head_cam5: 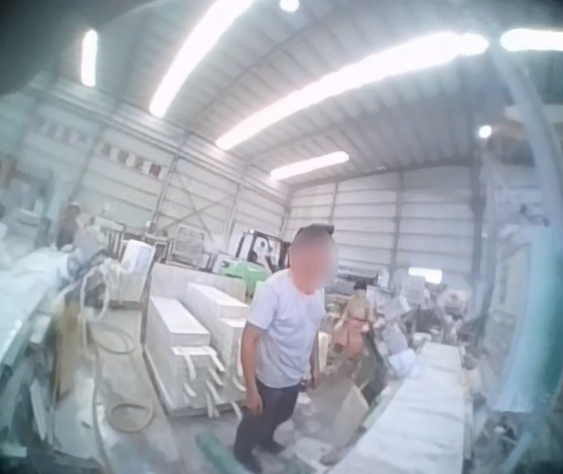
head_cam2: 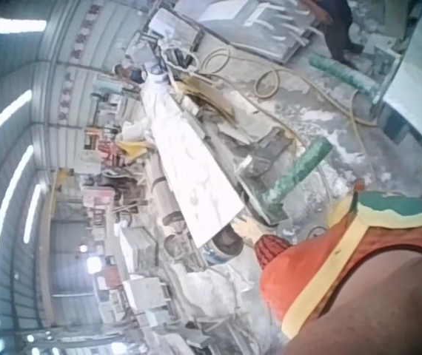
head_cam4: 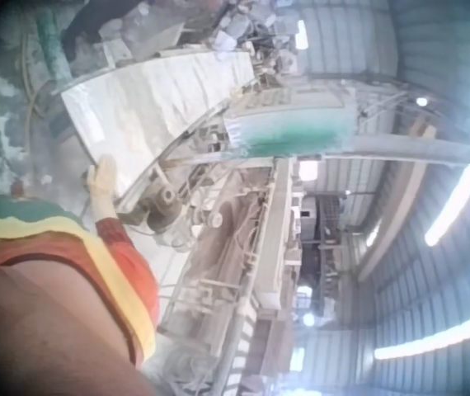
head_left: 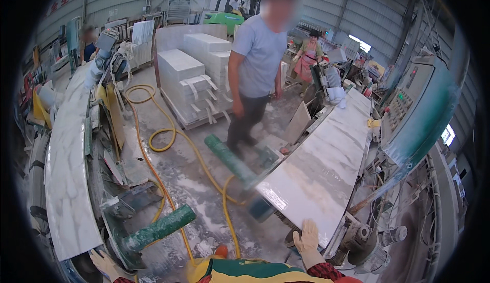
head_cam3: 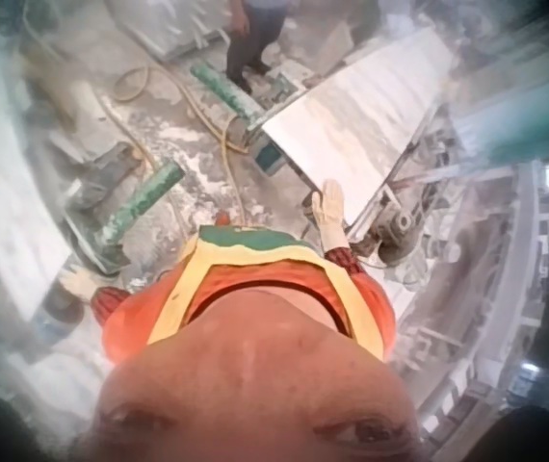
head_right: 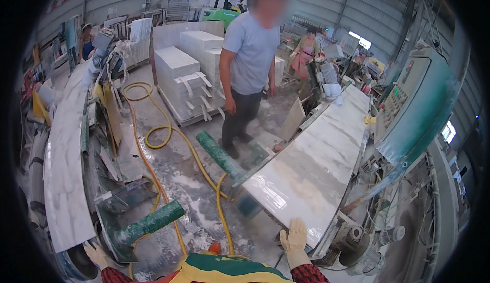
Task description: The person repeatedly picks up large white stone slabs from a conveyor, turns them over, and places them back onto the conveyor. The person wears gloves and an apron while handling the slabs in a factory setting.
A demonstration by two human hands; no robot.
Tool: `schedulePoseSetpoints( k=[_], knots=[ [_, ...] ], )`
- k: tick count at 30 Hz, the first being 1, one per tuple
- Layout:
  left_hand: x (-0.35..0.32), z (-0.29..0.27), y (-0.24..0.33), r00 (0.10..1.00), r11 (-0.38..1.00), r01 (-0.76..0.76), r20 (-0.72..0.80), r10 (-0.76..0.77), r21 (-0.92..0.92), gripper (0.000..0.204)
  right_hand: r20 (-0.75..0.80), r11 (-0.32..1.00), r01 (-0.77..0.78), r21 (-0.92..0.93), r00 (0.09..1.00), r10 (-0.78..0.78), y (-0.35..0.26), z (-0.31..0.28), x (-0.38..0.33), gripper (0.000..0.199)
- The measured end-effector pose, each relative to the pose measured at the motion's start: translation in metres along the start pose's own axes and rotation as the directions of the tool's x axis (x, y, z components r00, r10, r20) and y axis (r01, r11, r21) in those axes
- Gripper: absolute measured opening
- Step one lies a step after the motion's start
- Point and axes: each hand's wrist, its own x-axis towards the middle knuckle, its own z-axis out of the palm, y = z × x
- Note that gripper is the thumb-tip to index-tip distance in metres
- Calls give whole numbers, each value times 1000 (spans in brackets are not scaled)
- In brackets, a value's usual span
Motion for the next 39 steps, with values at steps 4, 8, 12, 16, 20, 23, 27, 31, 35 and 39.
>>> schedulePoseSetpoints(
  k=[4, 8, 12, 16, 20, 23, 27, 31, 35, 39],
  knots=[
    [23, 33, 5, 975, 983, 98, -184, -127, -156, 56, 9, 999, 2, -41, 1000, -1, -2, -3, 1, 84],
    [-5, -4, 52, 999, 984, -21, 29, 16, 175, 52, 7, 997, -15, -77, 1000, 16, 2, -7, -2, 86],
    [-7, 3, 46, 999, 967, 21, -42, -11, 252, 52, 47, 998, -31, -60, 998, 34, -1, -9, 7, 87],
    [-8, 11, 51, 983, 977, 125, -152, -99, 174, 53, 11, 997, -6, -70, 1000, 7, 6, -3, 5, 84],
    [-8, 9, 52, 981, 973, 159, -134, -137, 166, 61, 11, 997, 7, -78, 1000, -6, 17, 1, 6, 82],
    [9, 22, 30, 994, 940, 105, -72, -86, 325, 63, 29, 998, -51, 36, 998, 50, 27, -5, -6, 79],
    [-14, -25, 62, 997, 997, 51, 53, -54, 65, 38, -5, 985, -174, 0, 985, 174, 41, -28, -50, 79],
    [-16, -32, 57, 989, 995, -15, -143, 29, 99, 58, -40, 964, -265, -27, 964, 264, 51, -30, -76, 80],
    [29, 7, 3, 961, 961, -276, -9, 276, -9, 66, -88, 959, -280, -38, 957, 276, 47, -16, -94, 83],
    [27, 11, -3, 943, 944, -324, 64, 328, -61, 68, -121, 969, -244, 24, 962, 245, 27, -15, -127, 82]
  ],
)
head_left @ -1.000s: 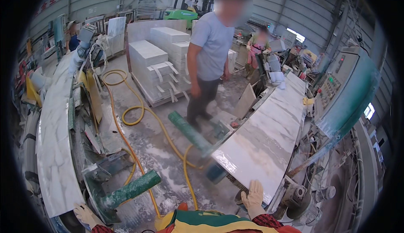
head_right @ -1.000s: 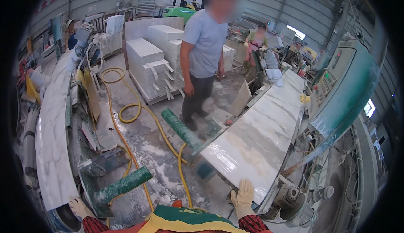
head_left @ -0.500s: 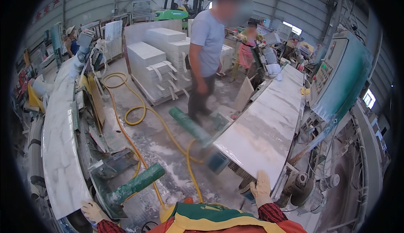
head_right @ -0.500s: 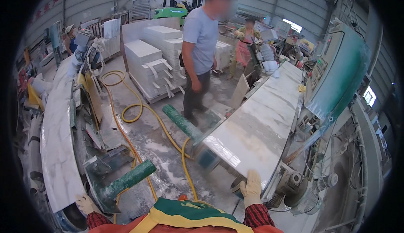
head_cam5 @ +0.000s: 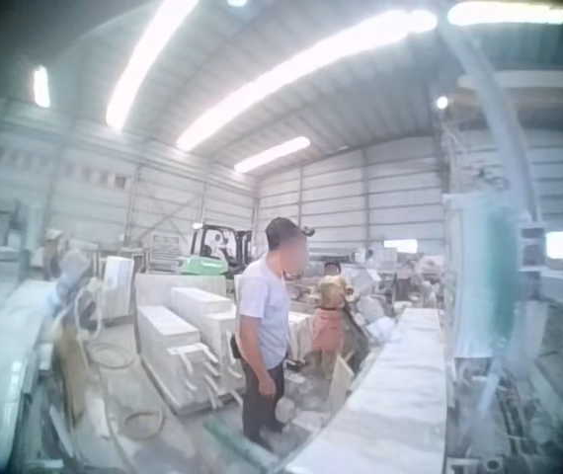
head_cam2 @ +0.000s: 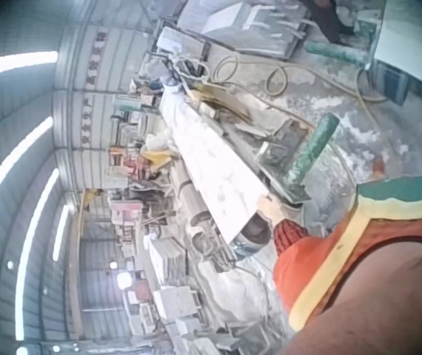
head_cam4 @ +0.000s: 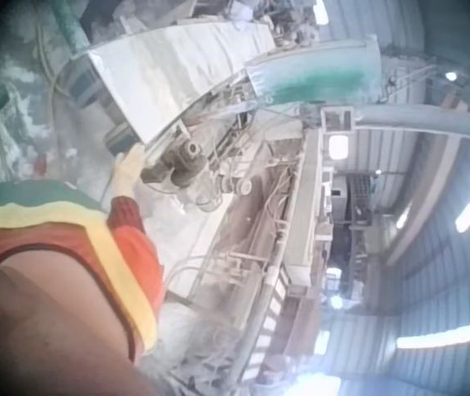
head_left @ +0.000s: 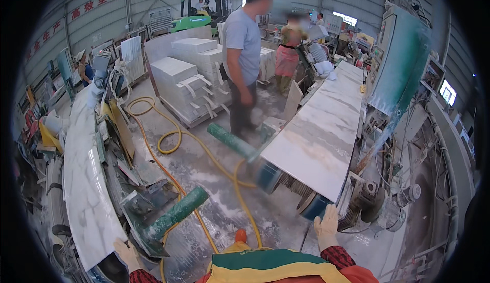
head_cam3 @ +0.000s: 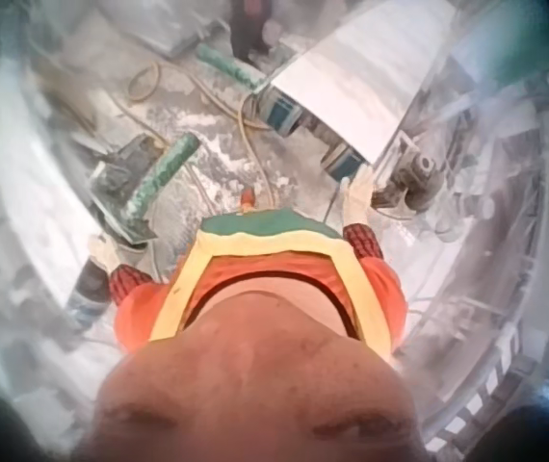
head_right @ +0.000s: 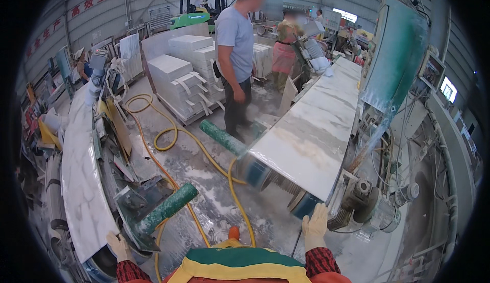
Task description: The person repeatedly picks up large white stone slabs from a conveyor, turns them over, and places them back onto the conveyor. The person wears gloves and an apron while handling the slabs in a factory setting.
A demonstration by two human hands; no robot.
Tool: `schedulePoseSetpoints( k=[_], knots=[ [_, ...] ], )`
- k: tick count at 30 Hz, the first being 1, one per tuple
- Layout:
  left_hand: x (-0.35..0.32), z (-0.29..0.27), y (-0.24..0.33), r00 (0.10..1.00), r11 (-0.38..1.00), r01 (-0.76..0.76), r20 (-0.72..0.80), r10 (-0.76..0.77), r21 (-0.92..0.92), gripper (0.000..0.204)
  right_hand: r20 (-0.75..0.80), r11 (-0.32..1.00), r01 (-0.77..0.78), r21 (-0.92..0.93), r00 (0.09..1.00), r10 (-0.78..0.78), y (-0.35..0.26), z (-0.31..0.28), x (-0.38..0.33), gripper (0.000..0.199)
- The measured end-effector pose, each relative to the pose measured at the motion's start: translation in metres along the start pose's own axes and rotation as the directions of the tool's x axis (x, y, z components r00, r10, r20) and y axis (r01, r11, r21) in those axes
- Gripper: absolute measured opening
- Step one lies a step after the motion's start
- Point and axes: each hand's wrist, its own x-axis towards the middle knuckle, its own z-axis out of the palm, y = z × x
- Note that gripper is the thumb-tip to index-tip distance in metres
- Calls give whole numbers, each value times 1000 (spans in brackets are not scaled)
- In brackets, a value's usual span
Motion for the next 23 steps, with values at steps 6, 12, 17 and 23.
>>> schedulePoseSetpoints(
  k=[6, 12, 17, 23],
  knots=[
    [-51, -104, 77, 992, 995, 14, 121, -27, 101, 68, 226, 995, -41, 93, 974, 19, -18, 1, -85, 80],
    [-27, -60, 44, 994, 984, -103, 61, 95, 144, 70, 459, 966, -255, 45, 864, 207, -13, 10, -150, 72],
    [-25, -54, 13, 975, 972, -217, -22, 219, 92, 63, 671, 904, -425, 57, 687, 280, -27, -11, -164, 74],
    [-39, -91, -25, 981, 975, -193, 51, 189, 110, 57, 898, 891, -450, -53, 368, 239, -11, 68, -207, 74]
  ],
)
